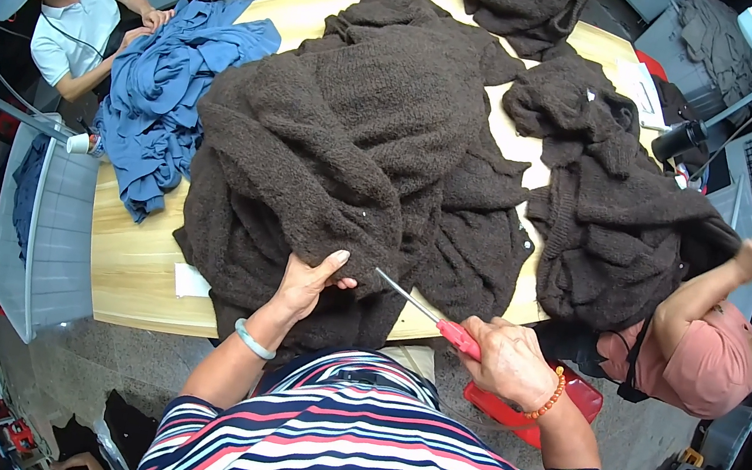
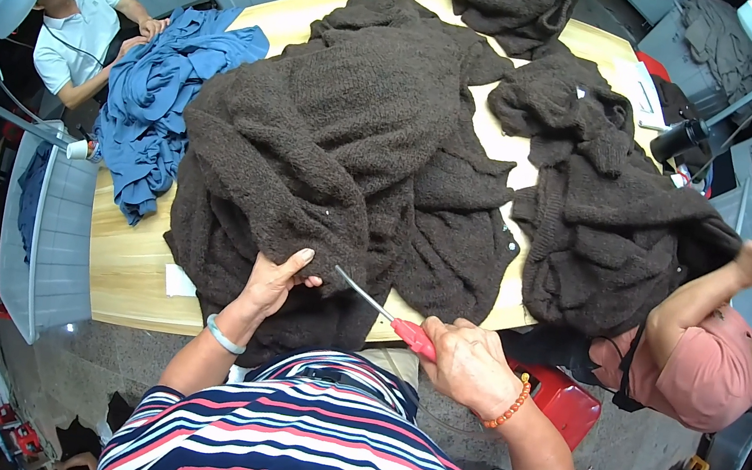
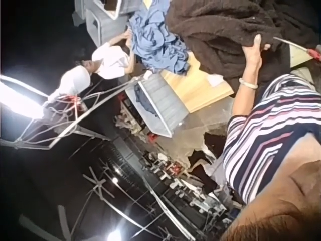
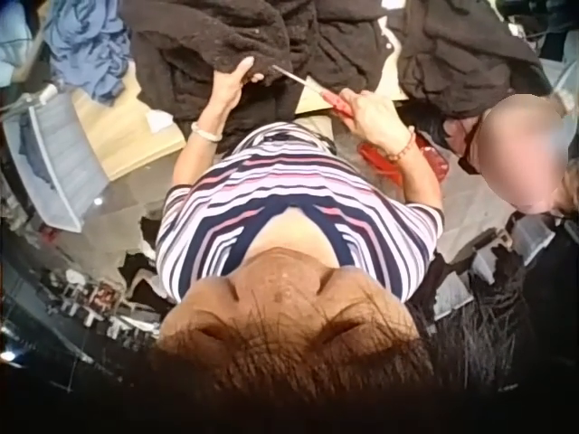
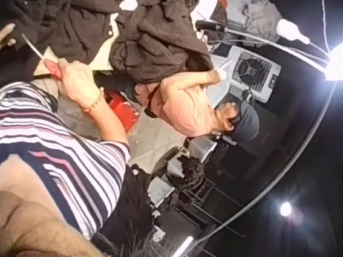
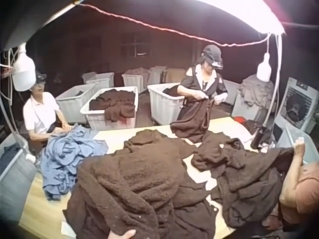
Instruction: Using scissors to trim loose threads from brown textile garments on a large work table.
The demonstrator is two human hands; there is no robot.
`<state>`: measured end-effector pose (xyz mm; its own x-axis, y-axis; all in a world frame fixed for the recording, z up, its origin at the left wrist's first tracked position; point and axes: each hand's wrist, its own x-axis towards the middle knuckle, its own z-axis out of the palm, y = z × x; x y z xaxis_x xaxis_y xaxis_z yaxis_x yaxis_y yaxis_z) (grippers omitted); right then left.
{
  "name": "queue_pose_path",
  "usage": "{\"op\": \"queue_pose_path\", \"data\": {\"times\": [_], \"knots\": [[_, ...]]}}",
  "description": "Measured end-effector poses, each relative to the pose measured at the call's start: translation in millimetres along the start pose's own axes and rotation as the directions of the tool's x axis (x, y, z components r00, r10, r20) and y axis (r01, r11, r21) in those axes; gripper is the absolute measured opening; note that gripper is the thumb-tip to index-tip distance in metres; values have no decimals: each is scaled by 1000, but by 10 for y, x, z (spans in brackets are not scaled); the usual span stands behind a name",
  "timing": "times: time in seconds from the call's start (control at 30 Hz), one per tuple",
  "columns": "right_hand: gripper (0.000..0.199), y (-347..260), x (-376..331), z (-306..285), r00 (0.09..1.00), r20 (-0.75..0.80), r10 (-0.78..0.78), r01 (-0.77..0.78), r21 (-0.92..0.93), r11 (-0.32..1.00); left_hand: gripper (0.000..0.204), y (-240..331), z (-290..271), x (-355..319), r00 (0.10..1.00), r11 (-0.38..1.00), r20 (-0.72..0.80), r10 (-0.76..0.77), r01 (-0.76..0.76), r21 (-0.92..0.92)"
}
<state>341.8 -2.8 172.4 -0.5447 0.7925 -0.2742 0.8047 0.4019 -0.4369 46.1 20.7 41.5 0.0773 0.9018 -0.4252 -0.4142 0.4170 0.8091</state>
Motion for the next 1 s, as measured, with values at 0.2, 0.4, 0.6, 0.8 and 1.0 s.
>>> {"op": "queue_pose_path", "data": {"times": [0.2, 0.4, 0.6, 0.8, 1.0], "knots": [[20, -24, 58, 25, 999, 44, 0, 1, -27, 1000, 24, -40, 21, -28, 1000, 998, -13, -13, 12, -59], [21, 31, -77, 72, 995, 100, 13, -9, -45, 999, 15, -49, 33, -64, 998, 993, -41, 56, -60, -106], [24, 85, -63, 88, 998, 54, 38, -35, -47, 998, 28, -79, -96, -76, 978, 927, -182, 101, -26, 375], [24, 158, -25, 9, 997, -46, 64, -64, -6, 998, 32, 108, 99, 203, 918, 930, -150, 368, -360, 79], [24, 116, 48, -233, 998, 49, 38, -40, 38, 998, 34, 236, 188, 262, 922, 925, -102, 374, -379, -26]]}}
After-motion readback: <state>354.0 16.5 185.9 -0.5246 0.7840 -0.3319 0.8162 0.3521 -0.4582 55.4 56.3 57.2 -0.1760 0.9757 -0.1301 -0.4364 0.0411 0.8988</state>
